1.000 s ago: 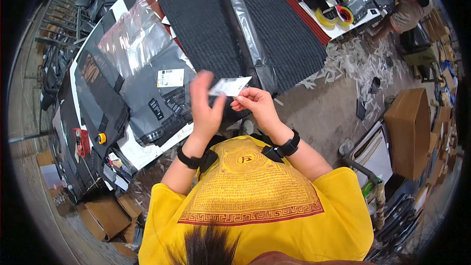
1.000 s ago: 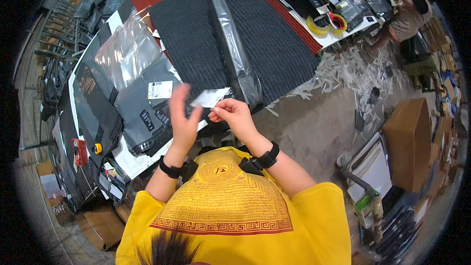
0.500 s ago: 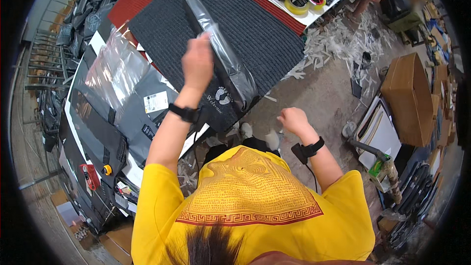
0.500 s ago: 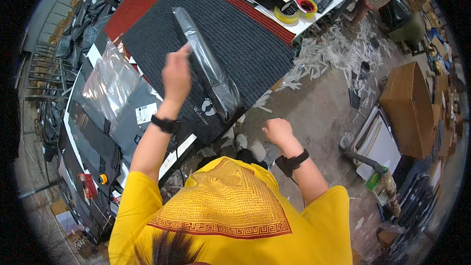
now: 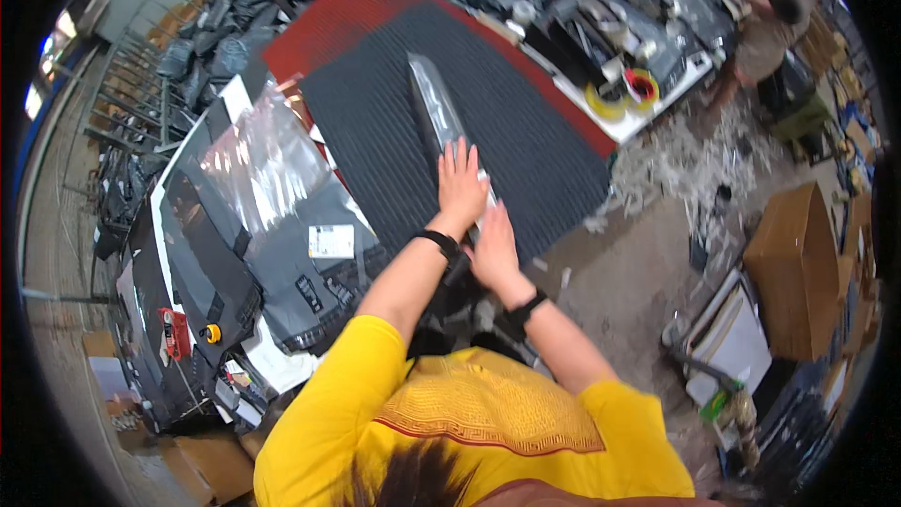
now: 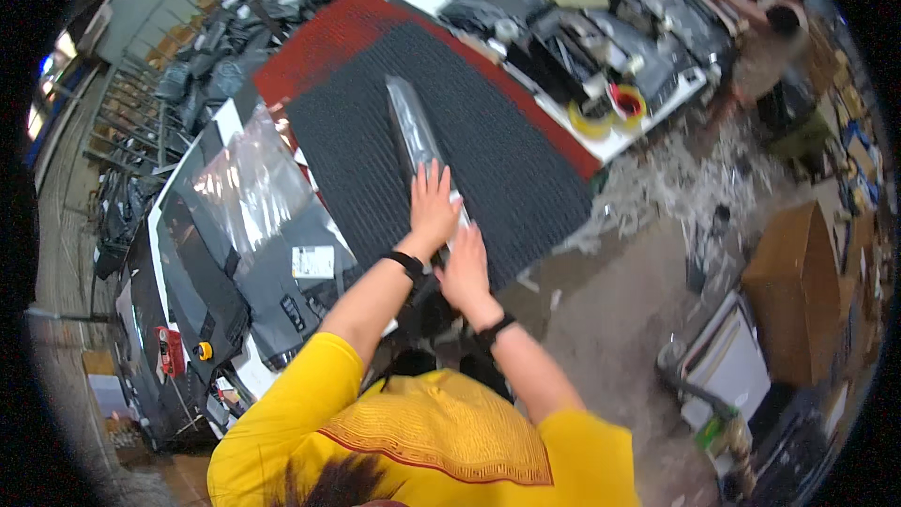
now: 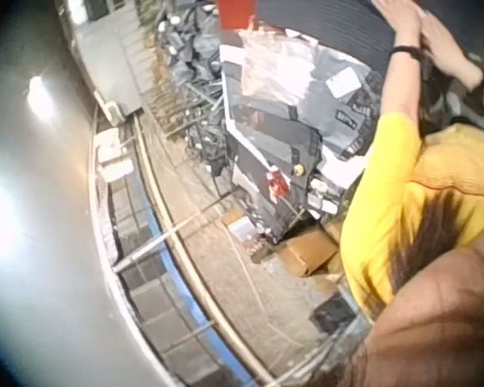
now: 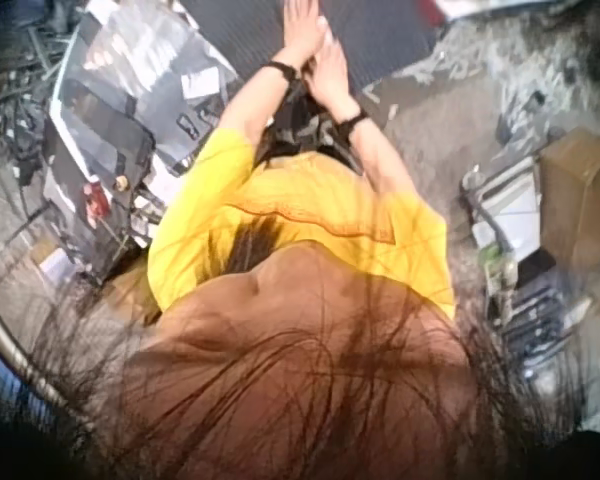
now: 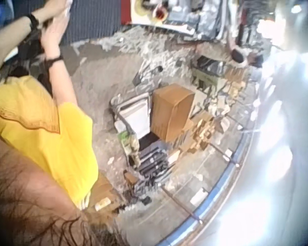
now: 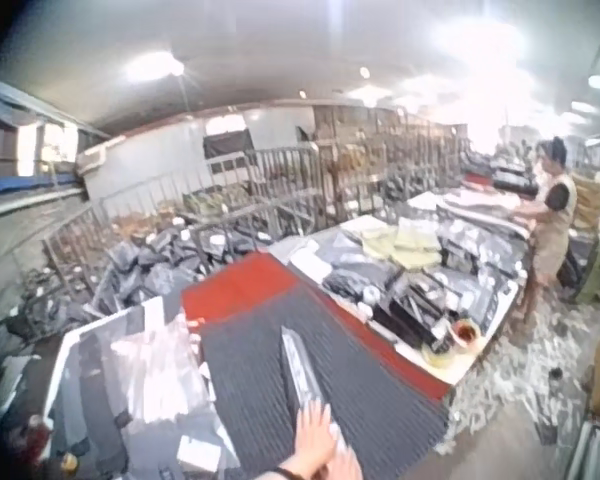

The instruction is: Rolling up door mats and placing them into plastic shipping bags.

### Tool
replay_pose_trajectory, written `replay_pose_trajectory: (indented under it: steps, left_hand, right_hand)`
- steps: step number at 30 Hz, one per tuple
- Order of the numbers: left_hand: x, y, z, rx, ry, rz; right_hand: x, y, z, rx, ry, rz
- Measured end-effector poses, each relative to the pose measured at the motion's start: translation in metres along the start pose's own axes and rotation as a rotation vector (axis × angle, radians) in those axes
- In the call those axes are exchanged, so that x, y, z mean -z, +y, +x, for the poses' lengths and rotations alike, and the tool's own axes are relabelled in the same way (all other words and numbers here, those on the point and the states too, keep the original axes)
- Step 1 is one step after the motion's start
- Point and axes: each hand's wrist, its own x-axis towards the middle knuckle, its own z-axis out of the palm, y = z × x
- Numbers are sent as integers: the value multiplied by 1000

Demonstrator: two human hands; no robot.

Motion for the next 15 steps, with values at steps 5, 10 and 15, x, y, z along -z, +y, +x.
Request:
replay_pose_trajectory:
  steps: [5,10,15]
  left_hand:
    - [6,-33,54,791,105,-414]
    - [33,-51,65,952,-100,-532]
    - [18,-76,-41,793,153,-933]
  right_hand:
    - [-2,-7,-38,-122,-34,7]
    - [17,3,-51,-443,-276,16]
    - [5,28,-108,-598,-517,656]
